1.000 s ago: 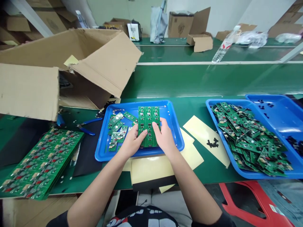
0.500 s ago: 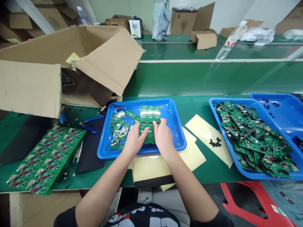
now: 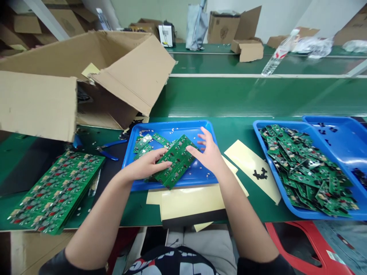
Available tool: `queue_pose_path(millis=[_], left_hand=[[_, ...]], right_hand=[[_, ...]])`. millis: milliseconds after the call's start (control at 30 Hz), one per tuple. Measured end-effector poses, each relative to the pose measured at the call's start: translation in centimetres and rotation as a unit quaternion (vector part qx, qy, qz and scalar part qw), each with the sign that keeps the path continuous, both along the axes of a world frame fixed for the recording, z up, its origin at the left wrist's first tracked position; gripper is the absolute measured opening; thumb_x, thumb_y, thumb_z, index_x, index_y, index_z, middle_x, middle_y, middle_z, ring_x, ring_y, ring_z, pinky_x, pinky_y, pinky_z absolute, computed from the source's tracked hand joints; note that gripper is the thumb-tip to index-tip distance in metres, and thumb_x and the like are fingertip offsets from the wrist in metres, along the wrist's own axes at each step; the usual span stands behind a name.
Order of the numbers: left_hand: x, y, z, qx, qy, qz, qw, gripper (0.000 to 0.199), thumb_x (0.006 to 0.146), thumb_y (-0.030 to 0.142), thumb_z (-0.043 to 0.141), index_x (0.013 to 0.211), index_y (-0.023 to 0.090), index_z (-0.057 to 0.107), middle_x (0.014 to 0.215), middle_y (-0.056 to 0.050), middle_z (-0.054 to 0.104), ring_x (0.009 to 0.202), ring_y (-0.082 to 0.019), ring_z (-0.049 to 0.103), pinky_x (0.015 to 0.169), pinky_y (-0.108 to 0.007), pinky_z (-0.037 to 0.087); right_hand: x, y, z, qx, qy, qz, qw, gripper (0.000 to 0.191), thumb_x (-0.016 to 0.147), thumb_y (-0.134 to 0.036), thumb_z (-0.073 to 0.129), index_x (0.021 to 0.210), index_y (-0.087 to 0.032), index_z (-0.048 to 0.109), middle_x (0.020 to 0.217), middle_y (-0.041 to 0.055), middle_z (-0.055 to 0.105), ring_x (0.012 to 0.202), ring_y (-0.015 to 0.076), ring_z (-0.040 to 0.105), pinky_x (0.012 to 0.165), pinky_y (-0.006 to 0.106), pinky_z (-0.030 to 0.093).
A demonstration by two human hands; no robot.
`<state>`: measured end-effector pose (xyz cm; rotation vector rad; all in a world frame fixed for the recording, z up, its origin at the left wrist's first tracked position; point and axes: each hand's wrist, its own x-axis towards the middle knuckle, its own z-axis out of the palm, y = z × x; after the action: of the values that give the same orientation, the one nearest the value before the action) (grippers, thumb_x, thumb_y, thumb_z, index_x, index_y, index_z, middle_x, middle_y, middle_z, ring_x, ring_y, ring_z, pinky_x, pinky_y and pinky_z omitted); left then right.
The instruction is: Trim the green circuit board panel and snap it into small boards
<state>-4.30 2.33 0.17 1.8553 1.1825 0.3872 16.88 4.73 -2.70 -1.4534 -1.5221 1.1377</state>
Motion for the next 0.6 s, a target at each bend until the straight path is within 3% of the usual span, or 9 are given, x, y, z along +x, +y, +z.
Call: queue_pose_path(millis=[67, 133, 200, 267, 333, 467, 533, 600], left_hand=[[-0.6, 0.4, 0.9, -0.03, 0.021, -0.021, 0.999, 0.026, 0.08, 0.037, 0.049, 0.092, 0.013, 0.05, 0.072, -0.002, 0.043, 0.061, -0.009, 0.036, 0.054, -0.022, 0.031], [-0.9, 0.7, 1.1, -0.066, 0.011, 0.033, 0.997, 0.032, 0.078, 0.039, 0.053, 0.099, 0.015, 0.05, 0.062, 0.0, 0.037, 0.054, -0.008, 0.031, 0.047, -0.021, 0.025], [-1.0, 0.6, 0.6, -0.116, -0.058, 0.131, 0.983, 0.041, 0.077, 0.046, 0.054, 0.105, 0.015, 0.05, 0.064, 0.0, 0.039, 0.055, -0.008, 0.035, 0.046, -0.019, 0.029], [-1.0, 0.2, -0.5, -0.159, -0.166, 0.22, 0.948, 0.049, 0.075, 0.051, 0.055, 0.107, 0.014, 0.049, 0.079, -0.003, 0.047, 0.065, -0.008, 0.043, 0.053, -0.019, 0.039], [-0.5, -0.4, -1.7, -0.175, -0.247, 0.264, 0.916, 0.054, 0.071, 0.047, 0.061, 0.109, 0.012, 0.047, 0.095, -0.006, 0.051, 0.077, -0.008, 0.049, 0.062, -0.017, 0.044], [0.9, -1.4, -3.6, -0.139, -0.324, 0.281, 0.893, 0.053, 0.073, 0.036, 0.063, 0.114, 0.011, 0.042, 0.113, -0.009, 0.052, 0.098, -0.013, 0.053, 0.086, -0.025, 0.044], [1.3, -1.6, -3.9, -0.108, -0.314, 0.291, 0.897, 0.052, 0.075, 0.037, 0.061, 0.115, 0.011, 0.043, 0.116, -0.01, 0.051, 0.103, -0.016, 0.052, 0.089, -0.03, 0.043], [1.3, -1.5, -3.8, -0.07, -0.244, 0.299, 0.92, 0.055, 0.072, 0.04, 0.063, 0.115, 0.01, 0.045, 0.117, -0.012, 0.05, 0.105, -0.019, 0.05, 0.088, -0.031, 0.042]], right_hand=[[0.3, 0.7, 0.7, 0.005, -0.019, 0.089, 0.996, 0.073, 0.066, -0.037, 0.065, 0.13, -0.017, 0.035, 0.118, 0.0096, 0.048, 0.094, 0.0146, 0.054, 0.081, 0.027, 0.045], [0.1, 1.2, 1.0, -0.027, -0.009, 0.129, 0.991, 0.051, 0.069, -0.035, 0.062, 0.113, -0.014, 0.047, 0.096, 0.0066, 0.057, 0.078, 0.013, 0.056, 0.069, 0.026, 0.046], [-0.2, 1.5, 0.8, -0.036, 0.028, 0.101, 0.994, 0.038, 0.071, -0.033, 0.06, 0.101, -0.013, 0.046, 0.078, 0.0024, 0.056, 0.067, 0.0109, 0.054, 0.061, 0.022, 0.043], [-0.5, 1.6, 0.4, -0.03, 0.079, 0.049, 0.995, 0.036, 0.073, -0.033, 0.058, 0.098, -0.012, 0.044, 0.067, -0.0009, 0.053, 0.061, 0.009, 0.051, 0.056, 0.02, 0.041], [-0.8, 1.6, -0.2, -0.027, 0.129, 0.005, 0.991, 0.037, 0.071, -0.033, 0.06, 0.098, -0.012, 0.045, 0.066, -0.0018, 0.051, 0.06, 0.0083, 0.049, 0.054, 0.019, 0.04], [-1.4, 1.2, -0.9, -0.064, 0.191, -0.031, 0.979, 0.041, 0.069, -0.04, 0.063, 0.095, -0.011, 0.051, 0.079, 0.0022, 0.054, 0.067, 0.0087, 0.051, 0.059, 0.02, 0.044], [-1.6, 1.0, -1.1, -0.081, 0.162, -0.004, 0.984, 0.042, 0.07, -0.043, 0.063, 0.093, -0.011, 0.052, 0.087, 0.0046, 0.056, 0.073, 0.011, 0.053, 0.061, 0.022, 0.045], [-1.6, 0.8, -1.1, -0.082, 0.111, 0.022, 0.99, 0.042, 0.071, -0.045, 0.061, 0.096, -0.012, 0.051, 0.093, 0.0053, 0.057, 0.076, 0.0138, 0.055, 0.056, 0.023, 0.046]])
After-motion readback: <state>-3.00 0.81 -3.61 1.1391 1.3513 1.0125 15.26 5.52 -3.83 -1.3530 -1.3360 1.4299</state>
